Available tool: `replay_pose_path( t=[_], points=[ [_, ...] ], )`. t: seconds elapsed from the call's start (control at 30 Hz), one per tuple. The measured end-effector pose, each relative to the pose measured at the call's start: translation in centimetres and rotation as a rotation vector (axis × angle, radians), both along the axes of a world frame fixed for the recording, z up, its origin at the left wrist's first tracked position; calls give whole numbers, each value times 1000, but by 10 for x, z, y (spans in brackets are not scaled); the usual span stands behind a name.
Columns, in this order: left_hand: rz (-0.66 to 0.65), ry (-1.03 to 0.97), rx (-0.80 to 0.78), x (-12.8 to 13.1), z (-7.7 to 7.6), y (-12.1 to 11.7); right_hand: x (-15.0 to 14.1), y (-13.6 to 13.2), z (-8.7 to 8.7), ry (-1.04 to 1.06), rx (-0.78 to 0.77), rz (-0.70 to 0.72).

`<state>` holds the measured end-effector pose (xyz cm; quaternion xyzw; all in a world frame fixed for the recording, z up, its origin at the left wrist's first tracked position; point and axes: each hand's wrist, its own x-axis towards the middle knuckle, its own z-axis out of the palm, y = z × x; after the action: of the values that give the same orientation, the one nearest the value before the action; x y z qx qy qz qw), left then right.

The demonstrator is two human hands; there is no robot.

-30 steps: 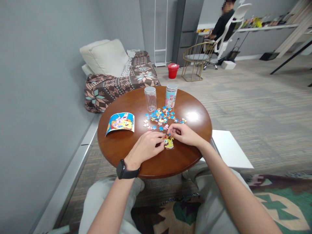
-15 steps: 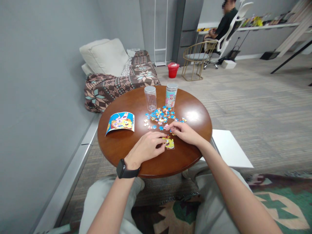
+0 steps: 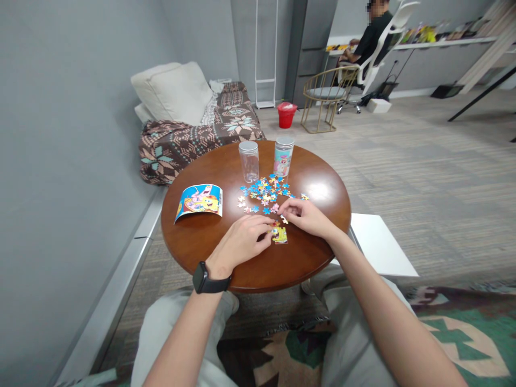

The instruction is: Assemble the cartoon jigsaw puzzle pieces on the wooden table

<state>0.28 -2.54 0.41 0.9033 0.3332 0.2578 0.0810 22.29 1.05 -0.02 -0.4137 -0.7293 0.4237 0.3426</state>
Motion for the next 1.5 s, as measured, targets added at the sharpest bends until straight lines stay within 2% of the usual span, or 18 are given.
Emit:
replay_pose_path(
  t=[0.23,0.57,0.93,1.5],
  points=[
    [-31,-20,35,0,1,0,1,0,-1,17,-18,37],
    [-60,15,41,-1,-2,1,0,2,-2,64,-33,2],
    [-57,29,8,0,0,0,-1,0,-2,-34,18,24],
    [-71,22,33,1,3,0,-1,2,-8,-99,186,32]
  ],
)
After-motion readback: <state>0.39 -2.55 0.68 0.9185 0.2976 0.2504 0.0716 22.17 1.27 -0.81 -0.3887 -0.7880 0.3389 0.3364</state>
